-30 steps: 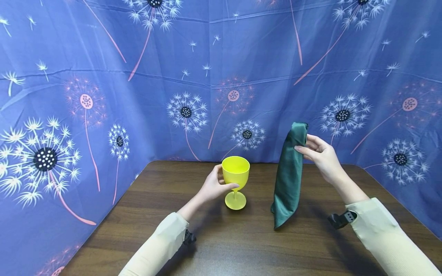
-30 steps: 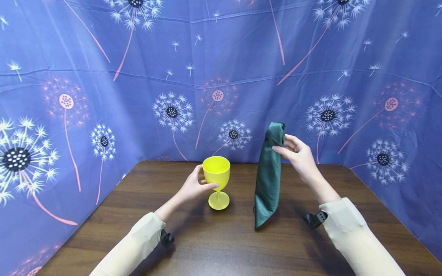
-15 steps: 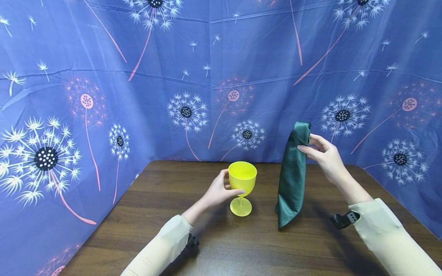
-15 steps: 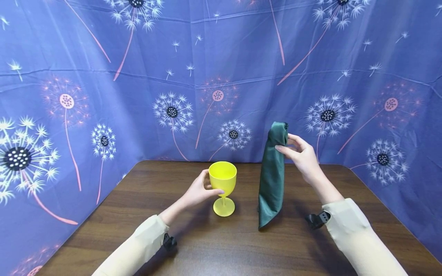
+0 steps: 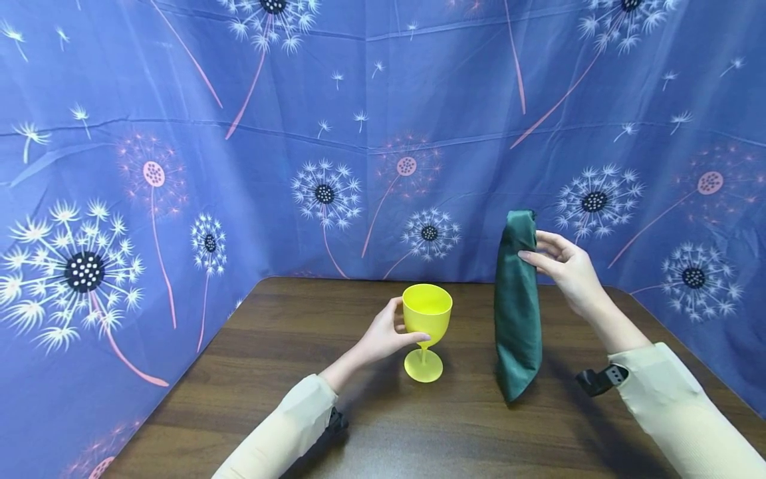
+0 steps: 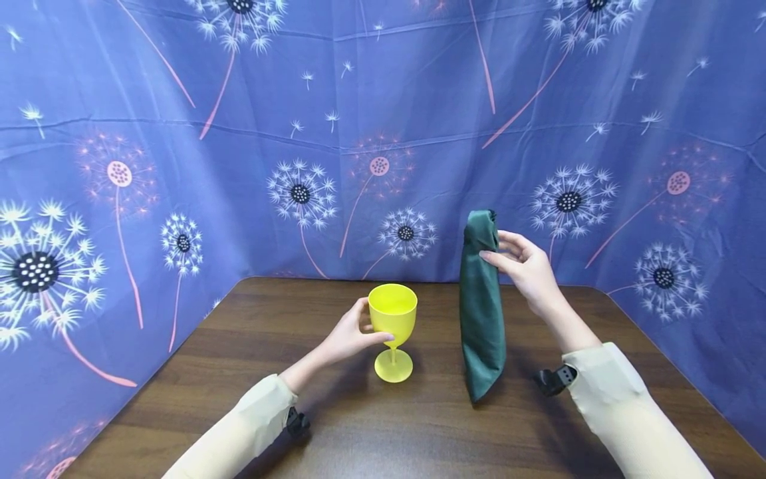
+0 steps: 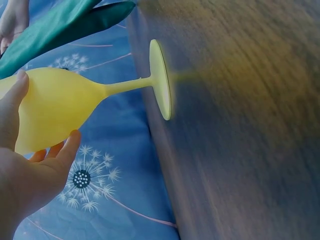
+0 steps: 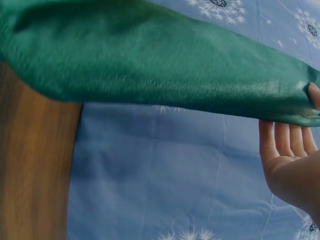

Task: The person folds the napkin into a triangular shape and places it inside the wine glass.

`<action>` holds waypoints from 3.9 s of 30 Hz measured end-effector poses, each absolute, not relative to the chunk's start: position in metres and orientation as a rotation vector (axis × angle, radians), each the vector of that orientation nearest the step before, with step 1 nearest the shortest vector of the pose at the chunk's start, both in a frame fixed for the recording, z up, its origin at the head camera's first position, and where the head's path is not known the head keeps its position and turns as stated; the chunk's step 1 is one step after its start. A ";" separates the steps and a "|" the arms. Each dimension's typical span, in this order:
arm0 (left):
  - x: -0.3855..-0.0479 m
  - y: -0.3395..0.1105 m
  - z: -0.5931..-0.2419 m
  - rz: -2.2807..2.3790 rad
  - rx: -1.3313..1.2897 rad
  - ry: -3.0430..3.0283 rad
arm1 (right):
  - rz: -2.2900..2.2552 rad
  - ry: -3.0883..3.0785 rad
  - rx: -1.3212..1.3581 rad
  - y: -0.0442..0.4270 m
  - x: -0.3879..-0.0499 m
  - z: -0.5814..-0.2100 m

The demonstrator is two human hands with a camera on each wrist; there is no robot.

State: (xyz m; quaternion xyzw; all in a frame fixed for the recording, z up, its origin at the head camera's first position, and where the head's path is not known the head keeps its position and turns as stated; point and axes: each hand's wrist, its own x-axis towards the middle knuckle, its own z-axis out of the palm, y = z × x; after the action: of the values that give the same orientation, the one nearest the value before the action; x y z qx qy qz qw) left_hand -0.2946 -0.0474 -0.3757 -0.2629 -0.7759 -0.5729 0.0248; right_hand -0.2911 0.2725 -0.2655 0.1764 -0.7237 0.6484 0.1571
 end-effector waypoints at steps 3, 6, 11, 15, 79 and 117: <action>-0.299 -0.047 -0.381 -1.756 -0.796 -2.404 | 1.794 -2.108 0.528 0.273 -0.292 -0.265; -0.301 -0.047 -0.381 -1.745 -0.779 -2.415 | 1.743 -2.137 0.537 0.272 -0.293 -0.264; -0.305 -0.046 -0.382 -1.731 -0.763 -2.416 | 1.698 -2.153 0.550 0.270 -0.293 -0.263; -0.309 -0.045 -0.383 -1.721 -0.751 -2.416 | 1.634 -2.198 0.549 0.268 -0.293 -0.260; -0.317 -0.036 -0.385 -1.714 -0.722 -2.401 | 0.611 -2.330 1.000 0.204 -0.304 -0.244; -0.317 -0.033 -0.383 -1.730 -0.744 -2.380 | 0.003 -2.270 1.252 0.163 -0.311 -0.257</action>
State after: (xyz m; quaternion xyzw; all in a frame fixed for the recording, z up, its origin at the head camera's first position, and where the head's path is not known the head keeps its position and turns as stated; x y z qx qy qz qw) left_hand -0.3168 -0.0331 -0.3829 -0.2448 -0.7831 -0.5691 0.0531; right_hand -0.3106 0.1626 -0.2574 0.4650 -0.8427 0.0011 0.2713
